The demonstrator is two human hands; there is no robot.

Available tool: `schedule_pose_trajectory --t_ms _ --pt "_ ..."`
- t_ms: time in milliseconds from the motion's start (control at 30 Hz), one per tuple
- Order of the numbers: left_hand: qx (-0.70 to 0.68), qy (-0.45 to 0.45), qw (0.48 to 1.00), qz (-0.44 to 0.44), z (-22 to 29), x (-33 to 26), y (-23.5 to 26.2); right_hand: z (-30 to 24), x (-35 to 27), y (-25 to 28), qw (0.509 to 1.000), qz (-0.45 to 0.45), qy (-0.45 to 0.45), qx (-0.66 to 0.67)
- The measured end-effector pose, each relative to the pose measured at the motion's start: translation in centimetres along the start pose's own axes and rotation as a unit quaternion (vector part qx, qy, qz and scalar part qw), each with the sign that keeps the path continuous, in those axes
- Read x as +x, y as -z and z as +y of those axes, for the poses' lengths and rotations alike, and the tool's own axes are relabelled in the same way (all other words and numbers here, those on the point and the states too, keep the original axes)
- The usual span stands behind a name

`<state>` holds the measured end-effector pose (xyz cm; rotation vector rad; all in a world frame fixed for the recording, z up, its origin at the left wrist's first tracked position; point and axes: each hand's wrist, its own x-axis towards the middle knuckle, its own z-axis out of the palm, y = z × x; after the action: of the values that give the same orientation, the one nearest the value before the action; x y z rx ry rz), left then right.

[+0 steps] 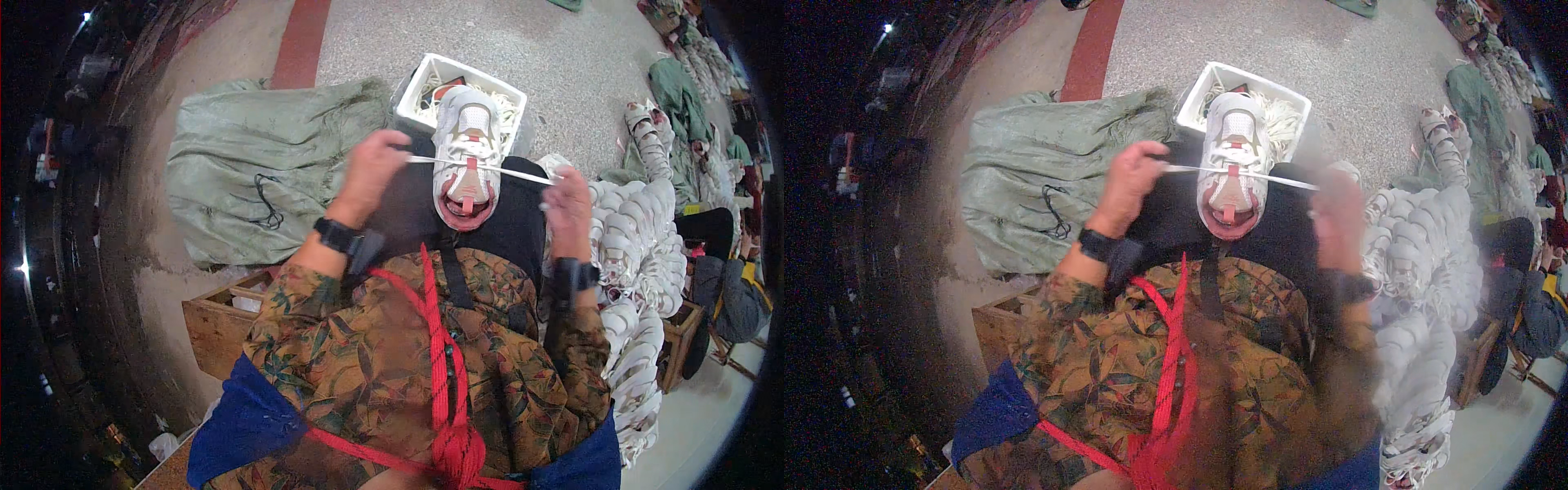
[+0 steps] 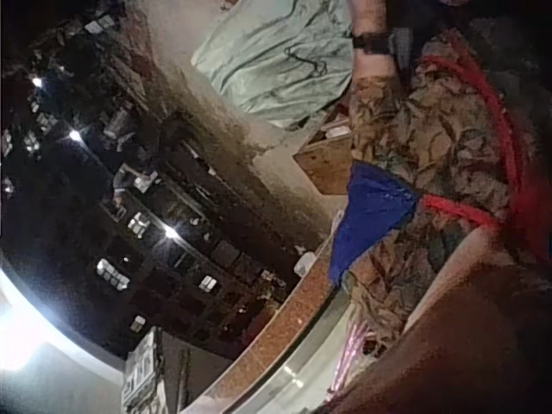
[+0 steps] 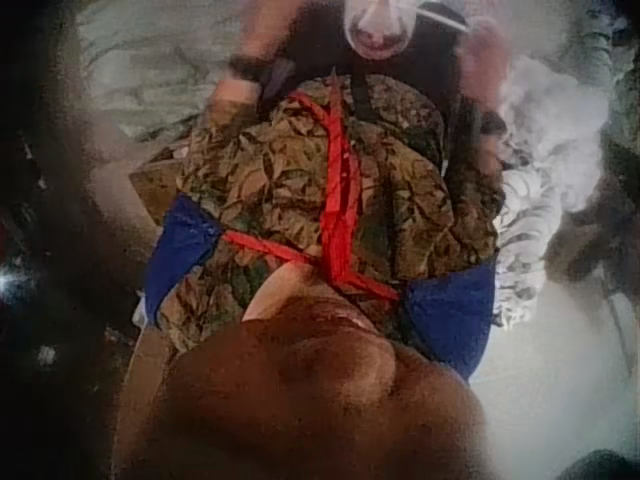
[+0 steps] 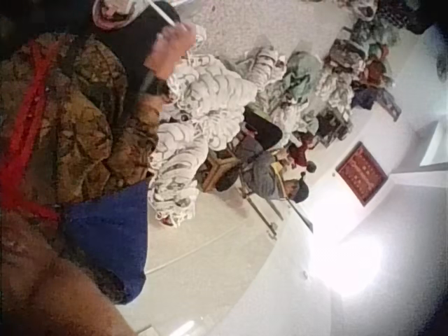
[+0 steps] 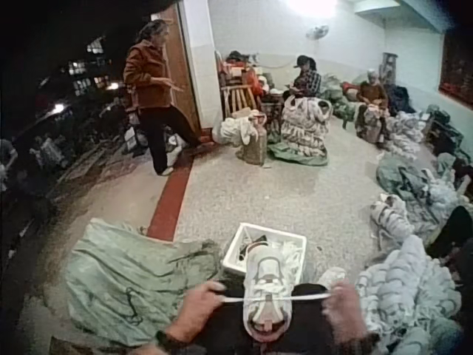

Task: Lacing and threading shoelaces through the eyelets of several pairs of white shoes.

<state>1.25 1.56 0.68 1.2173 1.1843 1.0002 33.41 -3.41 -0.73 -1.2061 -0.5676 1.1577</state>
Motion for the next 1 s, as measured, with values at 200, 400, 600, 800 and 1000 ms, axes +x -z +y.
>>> schedule_pose_trajectory --t_ms 200,400,600,800,1000 --pt "-0.141 0.028 0.990 0.002 -0.6 -0.8 6.8 -1.5 0.2 10.2 0.992 -0.060 -0.049 0.101" --pt "0.415 -0.223 0.872 -0.133 -1.0 -0.1 4.2 -0.9 -0.4 2.6 0.794 -0.118 0.210 -0.558" --pt "0.431 -0.259 0.860 -0.084 0.2 -1.4 -5.4 1.3 -3.7 -6.9 0.732 -0.187 0.311 -0.577" --pt "0.435 -0.187 0.879 -0.050 -1.3 3.0 -5.8 3.2 0.8 -6.5 0.727 -0.169 0.280 -0.604" --pt "0.388 -0.113 0.912 -0.070 -1.5 4.5 -5.1 3.6 2.2 -5.7 0.744 -0.148 0.285 -0.586"
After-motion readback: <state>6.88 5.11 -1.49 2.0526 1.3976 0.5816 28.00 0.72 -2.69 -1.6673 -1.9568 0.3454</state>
